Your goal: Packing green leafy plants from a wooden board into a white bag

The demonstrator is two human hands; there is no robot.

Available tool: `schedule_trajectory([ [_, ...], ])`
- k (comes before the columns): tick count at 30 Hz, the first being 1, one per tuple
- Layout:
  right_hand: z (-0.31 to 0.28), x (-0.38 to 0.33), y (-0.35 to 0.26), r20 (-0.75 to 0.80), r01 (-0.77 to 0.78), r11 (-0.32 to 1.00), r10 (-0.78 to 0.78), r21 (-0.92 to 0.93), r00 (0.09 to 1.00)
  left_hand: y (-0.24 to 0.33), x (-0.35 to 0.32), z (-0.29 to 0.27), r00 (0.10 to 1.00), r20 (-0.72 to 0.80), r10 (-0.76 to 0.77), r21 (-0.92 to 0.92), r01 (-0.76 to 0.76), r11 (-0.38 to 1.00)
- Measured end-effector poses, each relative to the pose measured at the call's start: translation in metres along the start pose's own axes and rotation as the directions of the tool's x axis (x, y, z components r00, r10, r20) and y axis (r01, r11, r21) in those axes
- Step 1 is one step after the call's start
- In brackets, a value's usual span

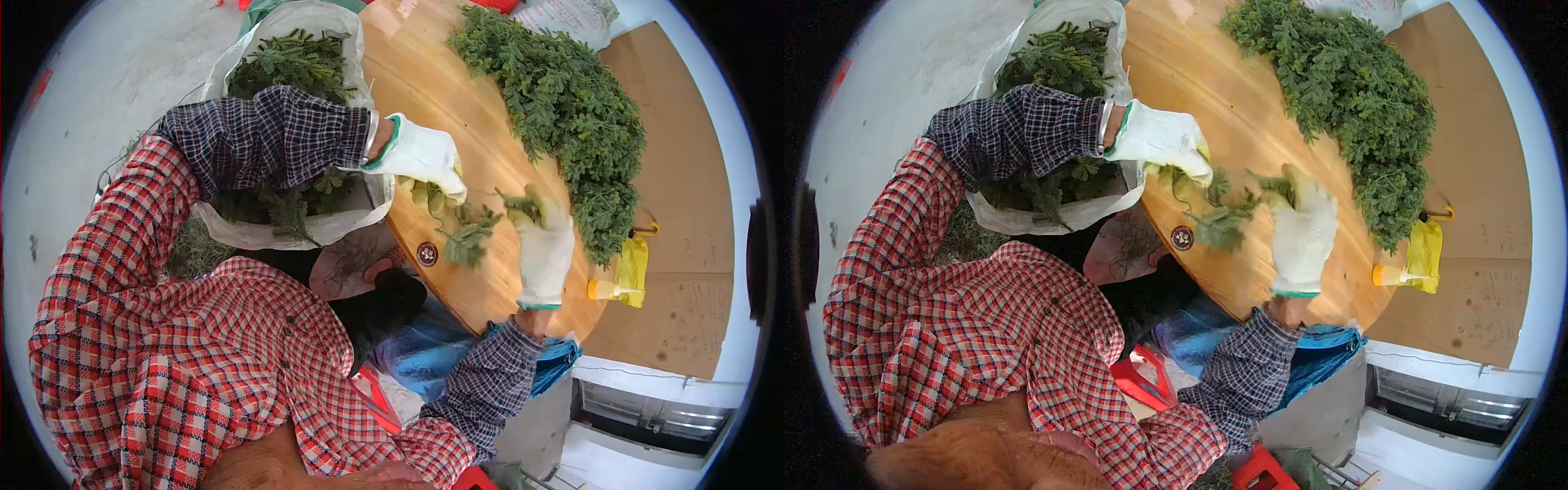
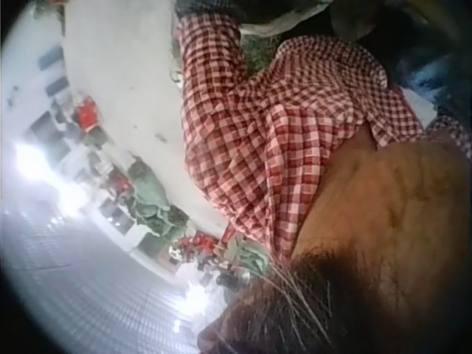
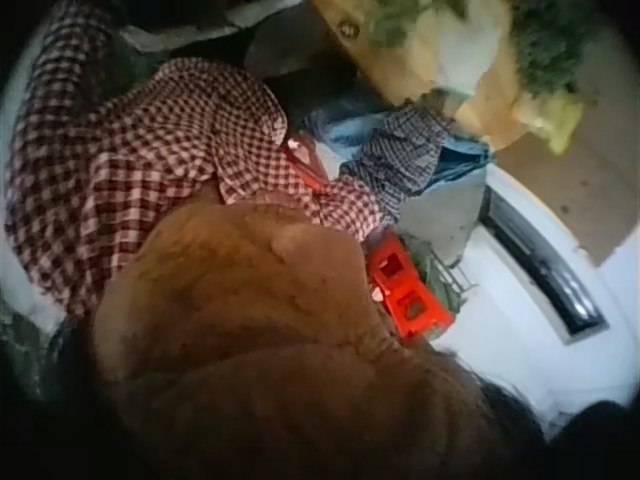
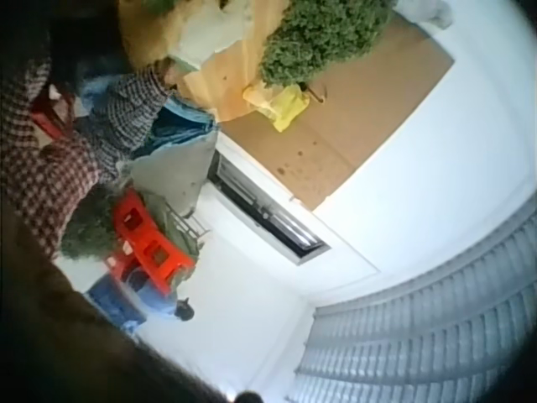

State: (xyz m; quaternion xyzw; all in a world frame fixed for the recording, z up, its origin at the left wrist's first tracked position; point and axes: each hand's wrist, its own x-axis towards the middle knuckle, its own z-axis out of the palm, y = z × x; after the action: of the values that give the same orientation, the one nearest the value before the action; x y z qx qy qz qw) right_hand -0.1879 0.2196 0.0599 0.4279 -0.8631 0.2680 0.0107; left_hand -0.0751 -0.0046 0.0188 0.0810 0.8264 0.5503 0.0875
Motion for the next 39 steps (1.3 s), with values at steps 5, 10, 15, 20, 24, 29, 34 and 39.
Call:
schedule_trajectory([
  [5,0.032,-0.007,0.011,-0.333,0.030,0.884,-0.207,-0.466,0.920,-0.020,0.003,0.010,0.971,-0.160,-0.180,-0.009,0.181,0.983],
  [10,0.065,-0.046,-0.021,-0.101,0.126,0.985,-0.138,-0.120,0.985,-0.024,-0.006,0.008,0.943,-0.227,-0.242,-0.225,0.191,0.955],
  [15,0.087,-0.074,-0.019,-0.111,0.065,0.992,-0.077,-0.105,0.991,-0.021,0.003,0.016,0.914,-0.364,-0.180,-0.111,0.150,0.982],
  [20,0.085,-0.070,-0.028,-0.057,0.005,0.999,-0.007,-0.049,0.998,-0.024,0.000,0.020,0.885,-0.426,-0.188,-0.104,0.159,0.982],
  [24,0.074,-0.055,-0.040,-0.160,0.092,0.952,-0.144,-0.293,0.977,-0.035,0.005,0.024,0.896,-0.440,-0.056,0.002,0.064,0.998],
  [29,0.080,-0.042,-0.030,-0.065,0.142,0.935,-0.172,-0.325,0.983,-0.039,0.005,0.025,0.873,-0.465,0.146,0.098,-0.113,0.989],
  [34,0.090,-0.045,-0.030,-0.010,0.080,0.954,-0.086,-0.289,0.996,-0.046,0.008,0.029,0.881,-0.470,0.049,-0.175,-0.148,0.973],
  [39,0.096,-0.047,-0.020,-0.087,0.131,0.970,-0.151,-0.207,0.985,-0.050,0.006,0.028,0.896,-0.439,-0.066,-0.466,-0.164,0.869],
])
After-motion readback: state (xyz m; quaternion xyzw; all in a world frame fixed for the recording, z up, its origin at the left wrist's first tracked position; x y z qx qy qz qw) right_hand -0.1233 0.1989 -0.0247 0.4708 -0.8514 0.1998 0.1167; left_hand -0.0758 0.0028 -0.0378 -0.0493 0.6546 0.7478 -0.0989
